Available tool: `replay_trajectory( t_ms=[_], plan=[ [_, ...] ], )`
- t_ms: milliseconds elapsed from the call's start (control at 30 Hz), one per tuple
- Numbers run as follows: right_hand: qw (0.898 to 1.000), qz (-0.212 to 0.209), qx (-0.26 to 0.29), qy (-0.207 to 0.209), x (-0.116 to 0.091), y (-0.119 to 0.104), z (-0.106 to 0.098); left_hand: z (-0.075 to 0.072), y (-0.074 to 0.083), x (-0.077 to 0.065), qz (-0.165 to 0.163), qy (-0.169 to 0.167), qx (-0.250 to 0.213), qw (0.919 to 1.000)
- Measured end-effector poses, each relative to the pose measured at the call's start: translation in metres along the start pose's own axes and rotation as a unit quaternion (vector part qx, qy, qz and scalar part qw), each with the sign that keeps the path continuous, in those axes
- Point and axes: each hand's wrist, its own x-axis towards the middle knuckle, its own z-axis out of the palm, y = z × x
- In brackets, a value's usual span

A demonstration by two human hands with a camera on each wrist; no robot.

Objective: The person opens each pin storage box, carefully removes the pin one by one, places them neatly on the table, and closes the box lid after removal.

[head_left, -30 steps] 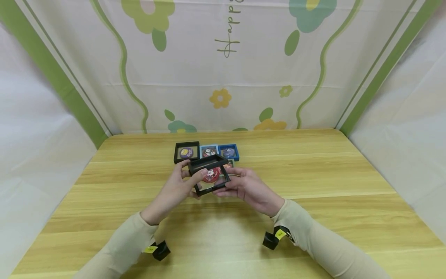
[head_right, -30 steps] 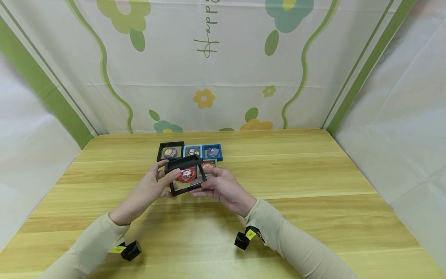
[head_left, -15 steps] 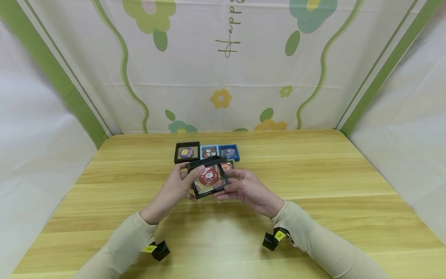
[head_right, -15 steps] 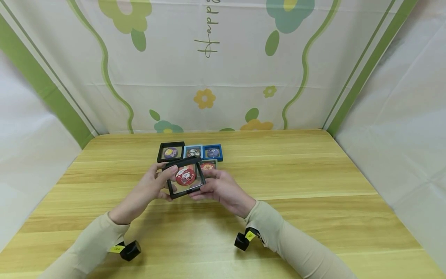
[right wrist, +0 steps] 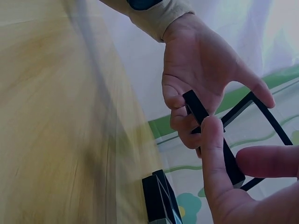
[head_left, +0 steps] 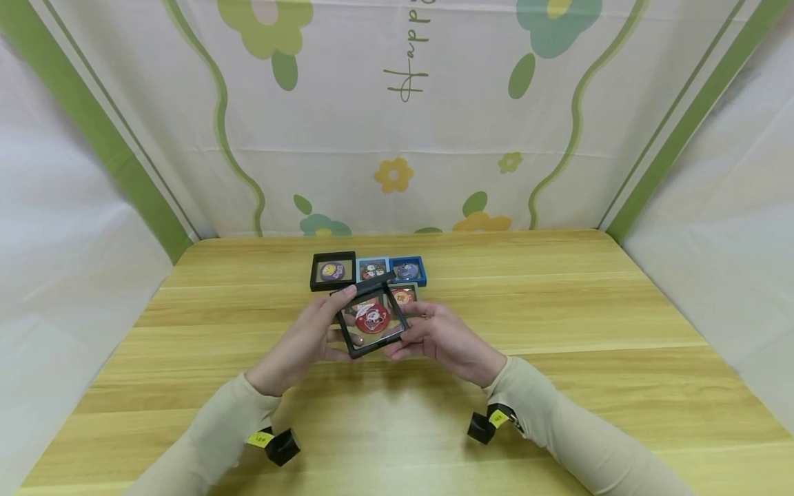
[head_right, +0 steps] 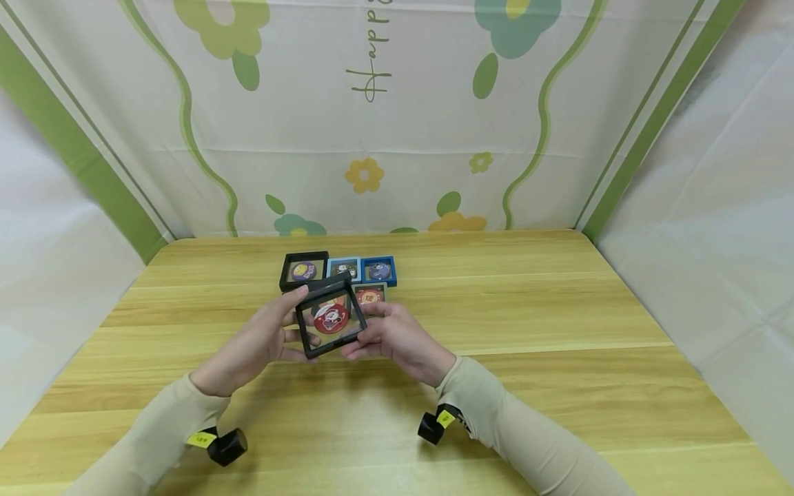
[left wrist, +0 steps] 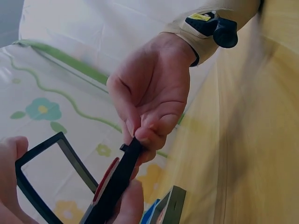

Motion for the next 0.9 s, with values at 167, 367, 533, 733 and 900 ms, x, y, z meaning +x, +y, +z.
replay_trajectory(
  t_ms=[167,367,533,733,900],
  plan=[
    [1.0,0.0,-0.008,0.004,0.0002,0.0002,-0.0006,-0.0034,0.0028,-0.0022,0.006,-0.015,0.013,0.9998],
    [1.0,-0.002,-0.017,-0.001,0.0006,0.0003,-0.0006,-0.0051,0.0045,-0.0028,-0.008,-0.012,0.007,0.9999],
    [1.0,-0.002,-0.025,-0.003,0.0014,0.0019,-0.0009,-0.0056,0.0042,-0.0036,-0.013,-0.002,0.014,0.9998],
    [0.998,-0.002,-0.064,0.003,0.0029,0.0052,-0.0032,-0.0041,0.0028,-0.0025,-0.006,0.011,0.034,0.9993],
    [0.983,-0.018,-0.183,0.026,0.0005,-0.0035,-0.0073,-0.0022,0.0012,-0.0006,-0.002,0.031,0.065,0.9974]
  ],
)
